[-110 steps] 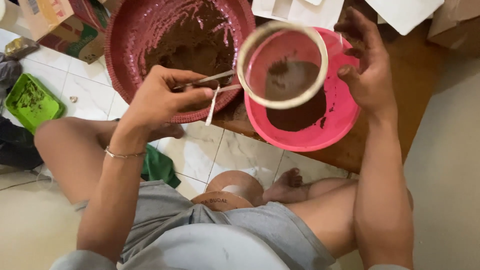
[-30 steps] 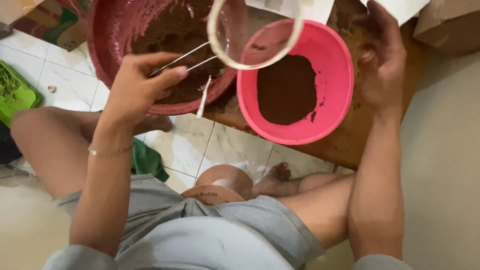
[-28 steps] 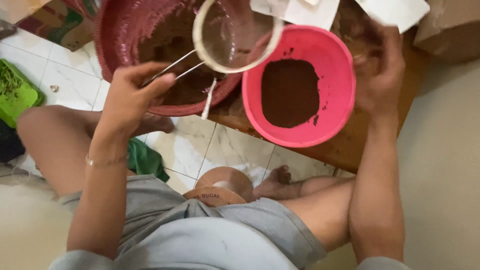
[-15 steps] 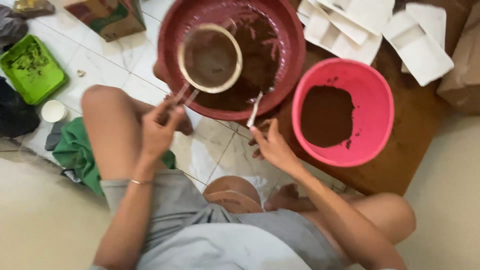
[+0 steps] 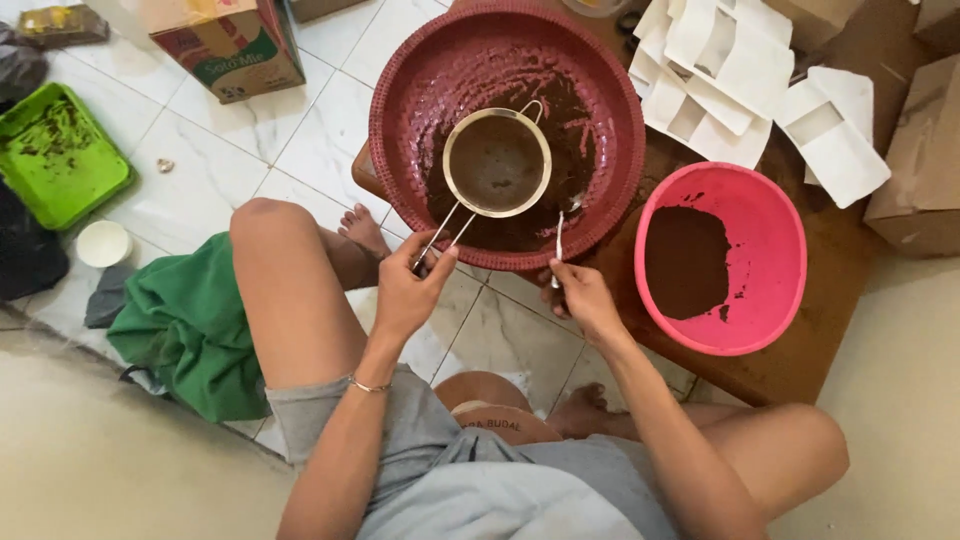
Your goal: The person sits on the floor and uses a spoon to scoop a dark brown powder from a large red tray into a metal sieve. They then shake the sieve over a pink bowl to sift the powder, repeating the scooping and sifting process multiple times.
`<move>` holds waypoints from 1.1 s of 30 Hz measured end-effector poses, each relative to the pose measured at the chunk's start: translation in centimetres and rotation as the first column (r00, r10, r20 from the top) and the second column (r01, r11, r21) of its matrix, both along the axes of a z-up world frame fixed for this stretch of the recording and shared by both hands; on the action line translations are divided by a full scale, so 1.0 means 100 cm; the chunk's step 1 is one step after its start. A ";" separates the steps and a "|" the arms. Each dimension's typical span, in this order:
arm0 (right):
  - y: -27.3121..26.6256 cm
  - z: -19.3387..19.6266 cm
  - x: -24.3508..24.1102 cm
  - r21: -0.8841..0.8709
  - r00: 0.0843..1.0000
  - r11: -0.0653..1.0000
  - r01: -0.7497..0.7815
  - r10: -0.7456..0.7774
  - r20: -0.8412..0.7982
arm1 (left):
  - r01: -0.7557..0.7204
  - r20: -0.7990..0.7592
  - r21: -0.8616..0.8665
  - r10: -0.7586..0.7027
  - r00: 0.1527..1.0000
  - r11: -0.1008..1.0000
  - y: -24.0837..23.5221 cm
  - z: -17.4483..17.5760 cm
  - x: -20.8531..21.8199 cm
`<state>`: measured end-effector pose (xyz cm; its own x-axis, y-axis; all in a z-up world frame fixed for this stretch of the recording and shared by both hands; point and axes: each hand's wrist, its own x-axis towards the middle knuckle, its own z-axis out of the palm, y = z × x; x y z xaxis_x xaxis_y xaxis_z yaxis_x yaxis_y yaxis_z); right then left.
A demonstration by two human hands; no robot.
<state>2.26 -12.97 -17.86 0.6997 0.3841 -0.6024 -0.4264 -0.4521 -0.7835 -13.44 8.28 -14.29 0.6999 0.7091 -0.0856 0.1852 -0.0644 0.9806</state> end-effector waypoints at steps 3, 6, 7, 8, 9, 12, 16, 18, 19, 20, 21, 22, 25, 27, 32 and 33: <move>-0.002 0.007 -0.004 0.008 0.996 0.999 0.048 -0.049 0.078 | 0.007 0.006 -0.027 -0.006 1.000 1.000 0.000 0.001 0.003; -0.014 0.018 0.006 0.010 0.988 0.999 0.035 -0.036 0.152 | 0.025 0.022 -0.083 -0.023 0.999 0.996 -0.002 0.004 0.007; -0.016 0.026 0.007 0.010 0.987 0.999 0.032 -0.033 0.158 | 0.023 0.028 -0.083 -0.020 0.999 0.996 -0.001 0.005 0.006; -0.018 0.035 0.008 -0.011 0.983 1.000 0.025 -0.023 0.183 | 0.030 0.012 -0.087 -0.029 1.000 0.996 -0.001 0.006 0.006; -0.022 0.044 0.011 -0.034 0.978 0.999 0.022 -0.014 0.209 | 0.039 -0.003 -0.093 -0.039 0.999 0.995 -0.003 0.007 0.007; 0.007 0.129 -0.018 -0.151 0.818 0.987 -0.052 0.129 0.561 | 0.054 -0.015 -0.109 -0.056 0.998 0.993 -0.003 0.014 0.007; 0.010 0.111 -0.017 -0.267 0.470 0.963 -0.024 0.247 0.848 | 0.075 -0.034 -0.099 -0.079 0.996 0.992 -0.008 0.017 0.010; 0.019 0.095 -0.014 -0.381 0.189 0.923 -0.045 0.383 0.904 | 0.099 0.009 -0.065 -0.099 0.995 0.993 -0.008 0.016 0.012; 0.015 0.079 -0.010 -0.380 0.193 0.924 -0.041 0.380 0.904 | 0.105 0.007 -0.064 -0.105 0.994 0.992 -0.009 0.015 0.013; 0.011 0.064 -0.006 -0.422 0.131 0.906 0.001 0.419 0.899 | 0.113 0.015 -0.061 -0.113 0.994 0.992 -0.009 0.015 0.013; 0.009 0.049 0.000 -0.460 0.064 0.887 0.040 0.457 0.887 | 0.116 0.026 -0.057 -0.115 0.993 0.992 -0.008 0.015 0.015; 0.010 0.058 -0.002 -0.458 0.064 0.888 0.041 0.455 0.888 | 0.116 0.026 -0.054 -0.115 0.993 0.992 -0.007 0.015 0.015; 0.010 0.082 -0.006 -0.344 0.134 0.938 -0.038 0.346 0.929 | 0.111 0.032 -0.063 -0.109 0.994 0.992 -0.010 0.014 0.014; 0.009 0.091 -0.005 -0.313 0.268 0.950 0.018 0.297 0.917 | 0.116 0.040 -0.061 -0.114 0.993 0.991 -0.009 0.015 0.013; -0.001 0.065 0.010 -0.442 0.424 0.891 0.102 0.363 0.830 | 0.090 0.034 -0.045 -0.089 0.995 0.995 -0.007 0.012 0.011; -0.004 0.056 0.015 -0.502 0.467 0.858 0.105 0.403 0.787 | 0.081 0.038 -0.040 -0.080 0.996 0.996 -0.006 0.011 0.011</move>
